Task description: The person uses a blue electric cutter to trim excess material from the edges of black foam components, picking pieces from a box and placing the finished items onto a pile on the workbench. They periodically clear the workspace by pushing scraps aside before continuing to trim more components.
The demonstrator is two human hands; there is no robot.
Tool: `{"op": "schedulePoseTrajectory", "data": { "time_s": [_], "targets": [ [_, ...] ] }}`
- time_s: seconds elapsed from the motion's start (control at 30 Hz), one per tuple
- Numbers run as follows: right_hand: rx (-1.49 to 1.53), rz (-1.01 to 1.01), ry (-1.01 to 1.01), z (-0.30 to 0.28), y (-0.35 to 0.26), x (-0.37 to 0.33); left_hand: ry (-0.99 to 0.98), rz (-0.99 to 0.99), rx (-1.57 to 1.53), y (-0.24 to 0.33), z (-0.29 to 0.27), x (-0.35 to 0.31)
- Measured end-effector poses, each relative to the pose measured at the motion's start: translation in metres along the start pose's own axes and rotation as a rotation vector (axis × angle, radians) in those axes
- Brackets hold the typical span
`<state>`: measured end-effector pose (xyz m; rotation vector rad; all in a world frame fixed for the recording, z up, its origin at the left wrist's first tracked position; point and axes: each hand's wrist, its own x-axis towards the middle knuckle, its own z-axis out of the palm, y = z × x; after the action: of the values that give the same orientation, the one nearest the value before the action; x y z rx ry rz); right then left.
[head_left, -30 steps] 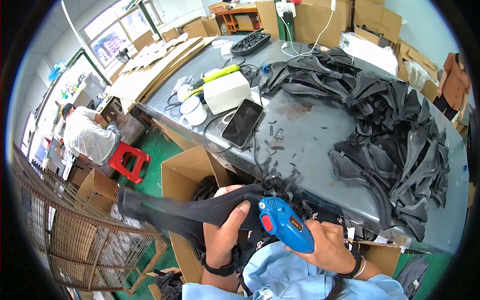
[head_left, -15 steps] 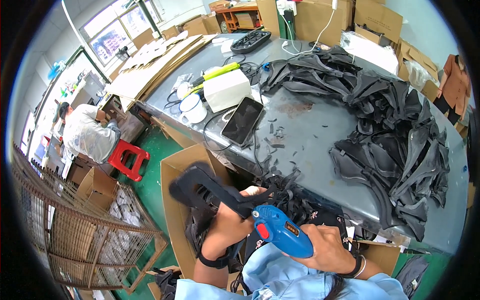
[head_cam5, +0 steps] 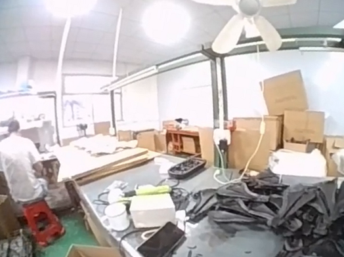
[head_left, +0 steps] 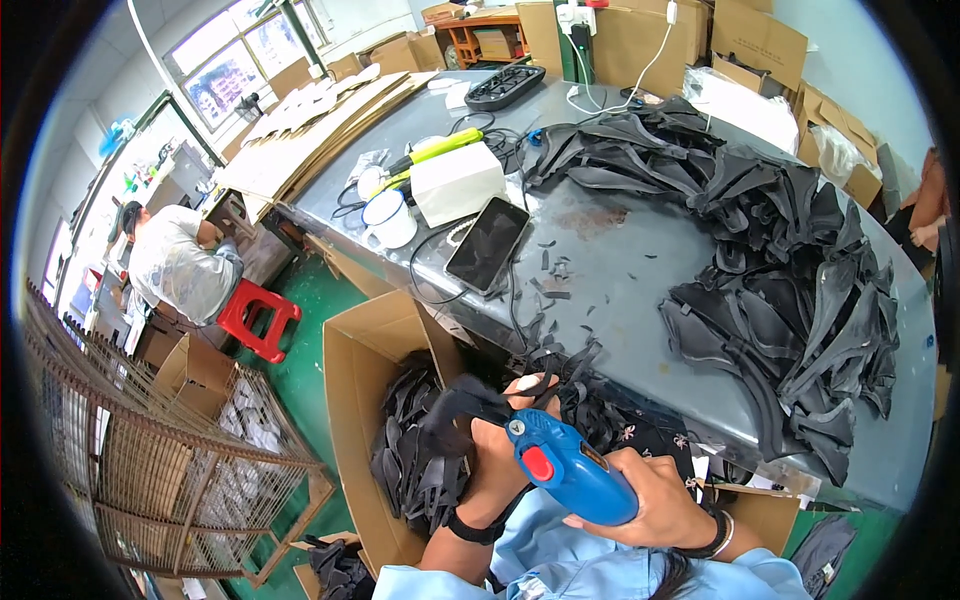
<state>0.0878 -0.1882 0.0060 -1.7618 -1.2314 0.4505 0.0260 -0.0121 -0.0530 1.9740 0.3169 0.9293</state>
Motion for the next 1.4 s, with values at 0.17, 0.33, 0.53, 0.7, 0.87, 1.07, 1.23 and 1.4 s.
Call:
{"op": "schedulePoseTrajectory", "data": {
  "time_s": [0.17,0.33,0.53,0.7,0.87,1.07,1.23,1.4],
  "targets": [
    [-0.061,-0.031,0.03,-0.005,-0.005,0.001,-0.092,-0.016,0.053,-0.006,0.001,-0.003],
    [0.005,0.011,0.049,-0.01,-0.007,0.001,-0.402,-0.291,-0.261,-0.016,-0.013,-0.01],
    [-0.202,-0.05,0.252,-0.01,0.006,0.011,-0.636,-0.703,-0.832,0.015,-0.023,-0.015],
    [0.063,-0.089,0.025,-0.006,0.008,0.01,-0.113,-0.548,-1.262,0.044,-0.005,0.005],
    [0.006,-0.17,-0.13,-0.001,0.011,-0.001,0.462,-0.129,-1.102,0.024,-0.006,0.025],
    [-0.273,-0.008,0.07,-0.005,0.01,0.001,0.329,-0.206,-0.899,0.037,-0.028,0.023],
    [-0.252,-0.017,0.06,-0.005,0.011,-0.001,0.312,-0.215,-0.862,0.037,-0.033,0.016],
    [-0.273,-0.032,0.062,-0.004,0.015,-0.002,0.27,-0.301,-0.842,0.036,-0.036,0.01]
  ]
}}
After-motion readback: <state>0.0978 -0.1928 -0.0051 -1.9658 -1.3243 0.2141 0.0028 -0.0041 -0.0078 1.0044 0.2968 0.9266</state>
